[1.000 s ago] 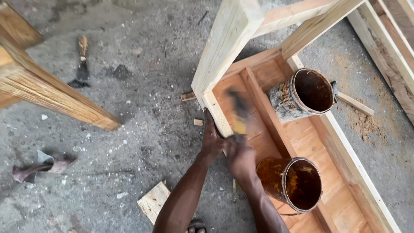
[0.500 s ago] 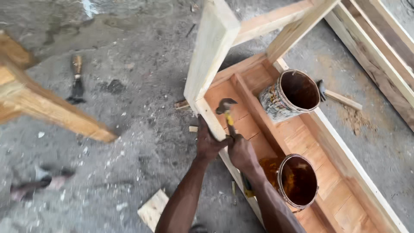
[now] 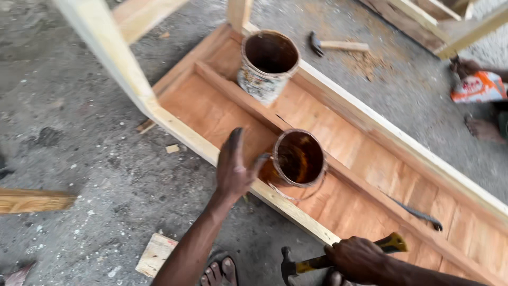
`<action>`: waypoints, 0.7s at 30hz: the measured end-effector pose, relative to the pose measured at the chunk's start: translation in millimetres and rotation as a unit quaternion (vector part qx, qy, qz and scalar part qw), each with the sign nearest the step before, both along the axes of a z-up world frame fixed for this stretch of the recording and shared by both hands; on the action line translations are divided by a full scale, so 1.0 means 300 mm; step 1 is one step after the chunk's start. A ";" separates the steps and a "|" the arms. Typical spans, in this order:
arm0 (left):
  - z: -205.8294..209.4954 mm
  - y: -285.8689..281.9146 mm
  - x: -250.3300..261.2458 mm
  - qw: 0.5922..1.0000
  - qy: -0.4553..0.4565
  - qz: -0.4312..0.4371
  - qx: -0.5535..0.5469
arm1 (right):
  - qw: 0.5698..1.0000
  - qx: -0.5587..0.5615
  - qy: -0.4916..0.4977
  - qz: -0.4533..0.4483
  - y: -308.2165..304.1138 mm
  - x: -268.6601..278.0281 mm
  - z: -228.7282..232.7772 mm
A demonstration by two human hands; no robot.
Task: The person nails a long wooden strip onto the edge of a wooden frame using a hammer and nails taken from a container.
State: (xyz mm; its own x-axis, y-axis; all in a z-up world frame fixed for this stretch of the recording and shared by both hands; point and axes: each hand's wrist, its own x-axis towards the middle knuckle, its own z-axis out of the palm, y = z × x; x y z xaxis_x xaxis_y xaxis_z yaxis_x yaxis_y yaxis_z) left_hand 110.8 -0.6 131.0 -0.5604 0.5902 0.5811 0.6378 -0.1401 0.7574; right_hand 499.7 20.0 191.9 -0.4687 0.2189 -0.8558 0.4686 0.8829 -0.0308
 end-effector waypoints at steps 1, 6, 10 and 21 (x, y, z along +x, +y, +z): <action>0.065 0.038 0.072 0.980 -0.086 -0.076 -0.165 | 1.000 -0.007 0.023 0.007 -0.017 0.083 -0.087; 0.068 0.247 0.207 0.814 -0.172 -0.140 -0.537 | 0.991 -0.011 0.125 -0.043 -0.116 0.273 -0.405; 0.149 0.118 0.127 0.877 -0.165 -0.019 -0.450 | 0.975 0.007 0.148 -0.166 -0.135 0.247 -0.581; 0.443 -0.892 -0.186 0.786 -0.461 0.353 -0.211 | 0.967 -0.065 0.104 -0.223 -0.140 0.043 -0.442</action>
